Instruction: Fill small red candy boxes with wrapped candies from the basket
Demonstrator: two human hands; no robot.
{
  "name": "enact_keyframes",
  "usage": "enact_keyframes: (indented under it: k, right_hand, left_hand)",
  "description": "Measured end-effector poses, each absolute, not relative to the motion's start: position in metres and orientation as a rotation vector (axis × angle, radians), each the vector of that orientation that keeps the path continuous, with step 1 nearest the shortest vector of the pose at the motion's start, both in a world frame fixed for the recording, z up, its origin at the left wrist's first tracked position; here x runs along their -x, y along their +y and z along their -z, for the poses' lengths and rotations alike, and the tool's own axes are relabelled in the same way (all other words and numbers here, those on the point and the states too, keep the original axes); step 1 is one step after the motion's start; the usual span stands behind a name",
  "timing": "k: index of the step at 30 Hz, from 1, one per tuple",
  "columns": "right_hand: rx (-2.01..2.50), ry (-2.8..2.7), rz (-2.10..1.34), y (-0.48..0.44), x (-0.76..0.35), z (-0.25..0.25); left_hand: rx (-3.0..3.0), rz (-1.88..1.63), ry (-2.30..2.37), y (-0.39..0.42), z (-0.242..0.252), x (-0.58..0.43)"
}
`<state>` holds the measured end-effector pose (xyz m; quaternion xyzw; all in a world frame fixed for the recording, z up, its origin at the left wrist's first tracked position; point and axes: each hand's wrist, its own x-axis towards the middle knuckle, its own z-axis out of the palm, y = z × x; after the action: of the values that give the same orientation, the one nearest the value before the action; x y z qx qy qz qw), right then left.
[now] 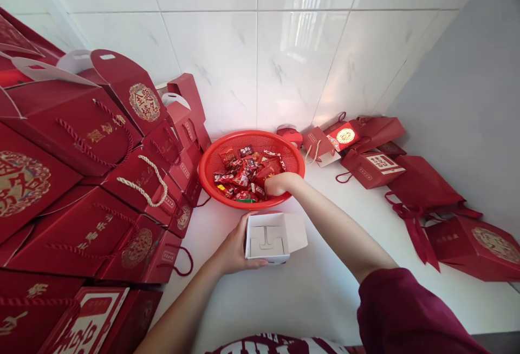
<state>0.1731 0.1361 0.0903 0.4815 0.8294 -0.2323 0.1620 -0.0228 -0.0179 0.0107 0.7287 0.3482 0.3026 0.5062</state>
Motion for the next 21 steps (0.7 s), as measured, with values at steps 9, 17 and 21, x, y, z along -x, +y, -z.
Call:
enact_keyframes:
  k: [9, 17, 21]
  right_hand:
    - [-1.642, 2.383, 0.554, 0.19, -0.189, -0.085]
    - [-1.634, 2.328, 0.736, 0.185, -0.193, -0.067]
    - [-1.601, 2.348, 0.753, 0.181, -0.199, -0.064]
  left_hand:
    - [-1.798, -0.71, 0.877, -0.017, -0.01, 0.025]
    - [-1.778, -0.708, 0.88, -0.018, -0.012, 0.024]
    - [-1.783, -0.698, 0.896, -0.017, -0.01, 0.025]
